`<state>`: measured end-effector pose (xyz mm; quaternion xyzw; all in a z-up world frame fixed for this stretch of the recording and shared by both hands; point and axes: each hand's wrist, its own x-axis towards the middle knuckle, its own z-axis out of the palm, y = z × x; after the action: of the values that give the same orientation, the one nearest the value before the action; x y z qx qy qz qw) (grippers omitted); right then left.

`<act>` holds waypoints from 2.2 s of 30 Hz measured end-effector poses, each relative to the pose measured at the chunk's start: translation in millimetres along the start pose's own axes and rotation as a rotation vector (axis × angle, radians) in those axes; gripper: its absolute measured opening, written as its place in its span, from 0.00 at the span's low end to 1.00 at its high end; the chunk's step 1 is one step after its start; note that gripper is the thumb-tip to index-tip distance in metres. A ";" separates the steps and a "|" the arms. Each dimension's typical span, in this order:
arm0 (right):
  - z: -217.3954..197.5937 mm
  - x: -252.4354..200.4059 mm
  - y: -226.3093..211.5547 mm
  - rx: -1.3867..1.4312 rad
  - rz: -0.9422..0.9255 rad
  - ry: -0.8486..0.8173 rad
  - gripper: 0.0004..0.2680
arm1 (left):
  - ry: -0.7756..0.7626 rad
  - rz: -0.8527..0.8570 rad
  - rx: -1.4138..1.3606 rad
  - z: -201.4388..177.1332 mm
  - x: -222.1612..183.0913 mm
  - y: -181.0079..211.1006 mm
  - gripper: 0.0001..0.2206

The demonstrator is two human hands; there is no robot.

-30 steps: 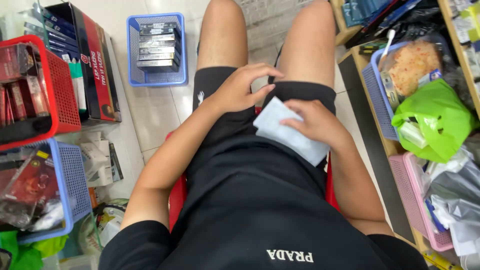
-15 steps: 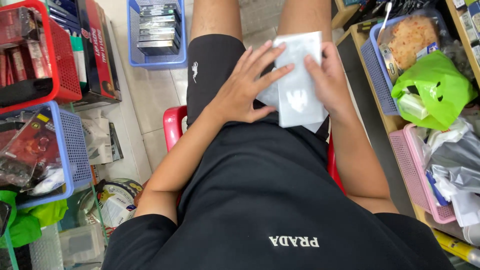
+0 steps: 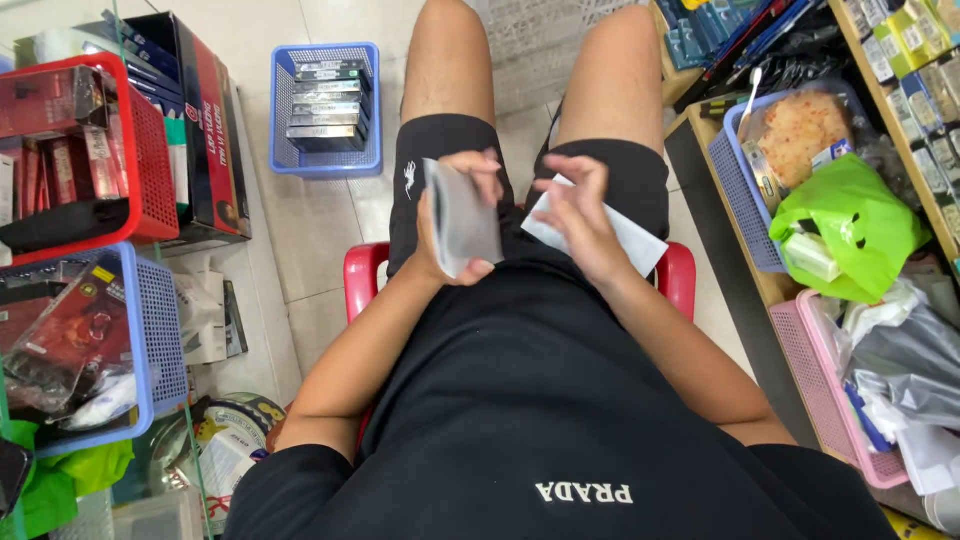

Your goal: Organizing and inspecting phone screen protectors in a workspace.

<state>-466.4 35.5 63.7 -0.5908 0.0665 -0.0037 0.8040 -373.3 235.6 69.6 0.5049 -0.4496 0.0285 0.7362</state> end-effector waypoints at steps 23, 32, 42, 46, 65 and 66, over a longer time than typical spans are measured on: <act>13.0 -28.5 -126.1 -0.991 -0.902 -0.248 0.08 | -0.817 -0.436 -0.215 -5.2 40.1 25.3 0.40; 23.8 -55.0 -142.6 -0.994 -0.979 -0.389 0.09 | -0.935 -0.476 -0.301 0.3 21.5 40.3 0.39; 32.1 -78.1 -128.7 -0.978 -0.973 -0.311 0.12 | -0.883 -0.622 -0.401 8.3 13.5 65.0 0.38; 35.9 -80.4 -132.4 -0.943 -0.920 -0.379 0.08 | -0.986 -0.597 -0.367 9.3 19.9 68.6 0.37; 15.2 -47.6 -134.9 -0.968 -0.936 -0.311 0.11 | -0.885 -0.769 -0.549 -2.1 23.4 40.0 0.41; 16.4 -46.1 -136.4 -0.964 -0.928 -0.318 0.11 | -0.875 -0.774 -0.553 -2.8 25.6 40.5 0.41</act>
<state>-500.4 13.8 202.8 -0.8433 -0.3182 -0.2310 0.3664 -376.4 247.0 116.1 0.3871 -0.4845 -0.5644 0.5449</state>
